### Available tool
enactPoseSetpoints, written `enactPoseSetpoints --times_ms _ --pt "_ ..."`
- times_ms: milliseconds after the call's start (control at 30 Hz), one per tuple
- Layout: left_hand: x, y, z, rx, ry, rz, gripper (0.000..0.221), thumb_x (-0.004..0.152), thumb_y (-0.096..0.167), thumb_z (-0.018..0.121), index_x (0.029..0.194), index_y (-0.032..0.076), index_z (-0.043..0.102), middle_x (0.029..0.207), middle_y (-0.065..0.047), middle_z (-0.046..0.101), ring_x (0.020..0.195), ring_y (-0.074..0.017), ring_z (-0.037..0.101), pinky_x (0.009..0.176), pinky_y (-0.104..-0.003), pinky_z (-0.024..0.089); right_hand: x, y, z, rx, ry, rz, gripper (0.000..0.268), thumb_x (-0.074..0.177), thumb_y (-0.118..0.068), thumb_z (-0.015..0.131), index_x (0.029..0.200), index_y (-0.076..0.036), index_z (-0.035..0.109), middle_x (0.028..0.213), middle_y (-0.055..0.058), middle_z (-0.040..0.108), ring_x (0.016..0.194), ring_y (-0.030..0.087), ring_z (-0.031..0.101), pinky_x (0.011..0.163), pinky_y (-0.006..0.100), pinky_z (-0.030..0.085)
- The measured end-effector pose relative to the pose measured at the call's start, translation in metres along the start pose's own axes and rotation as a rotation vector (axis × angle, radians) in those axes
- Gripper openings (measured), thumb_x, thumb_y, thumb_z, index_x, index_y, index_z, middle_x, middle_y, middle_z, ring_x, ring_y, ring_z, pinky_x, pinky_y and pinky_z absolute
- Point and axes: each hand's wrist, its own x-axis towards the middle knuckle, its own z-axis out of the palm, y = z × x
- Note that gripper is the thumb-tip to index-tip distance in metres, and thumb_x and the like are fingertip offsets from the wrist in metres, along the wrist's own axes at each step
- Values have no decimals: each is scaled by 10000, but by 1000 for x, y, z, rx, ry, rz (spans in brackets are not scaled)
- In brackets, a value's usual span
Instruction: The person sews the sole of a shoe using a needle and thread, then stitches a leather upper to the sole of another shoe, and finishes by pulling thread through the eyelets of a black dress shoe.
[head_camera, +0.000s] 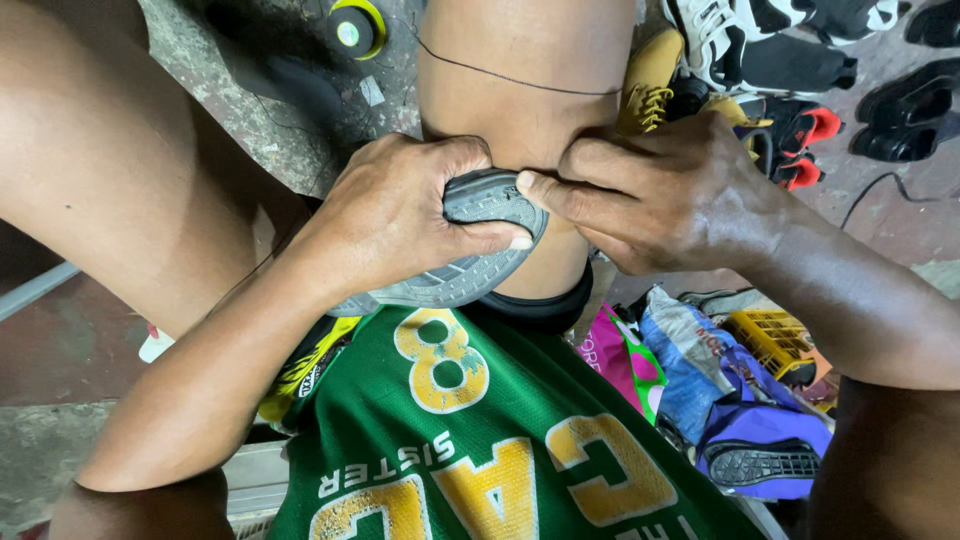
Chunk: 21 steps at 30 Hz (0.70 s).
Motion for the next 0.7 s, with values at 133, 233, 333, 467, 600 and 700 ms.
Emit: enactPoseSetpoints --times_ms 133,233,333,467,600,700 --pt "0 0 0 -16 -6 -11 447 746 427 882 911 59 689 726 -164 700 707 -353 718 651 -439 554 7 1 -3 -30 19 -30 370 792 -116 803 1161 -127 775 879 -35 629 663 141 600 501 289 479" --pt "0 -1 -1 -8 9 9 442 755 423 881 902 57 684 720 -164 698 709 -357 716 653 -444 552 9 2 -3 -29 6 -42 355 825 -130 808 1178 -142 774 880 -37 616 688 146 602 511 296 472" --pt "-1 -2 0 -1 10 23 439 759 420 883 908 58 685 717 -165 695 711 -364 711 656 -451 549 9 3 -3 -59 14 -65 361 799 -124 797 1158 -146 775 858 -43 599 658 138 581 500 287 473" --pt "0 -3 1 0 6 30 418 766 421 870 897 68 687 727 -156 703 717 -362 715 660 -455 550 8 2 -1 -47 -54 -64 414 808 -130 776 1221 -156 773 885 -42 567 676 141 582 496 297 455" --pt "3 -2 4 16 2 33 441 751 445 871 893 69 688 738 -158 708 722 -374 705 666 -471 541 9 0 1 -50 -58 -72 412 811 -158 781 1222 -176 765 888 -44 558 631 131 562 472 302 438" --pt "2 1 4 9 -14 9 453 721 469 888 848 80 695 736 -151 714 719 -374 703 687 -476 540 13 2 -6 -27 -90 -72 434 785 -159 777 1218 -191 769 859 -43 557 603 129 562 468 305 461"
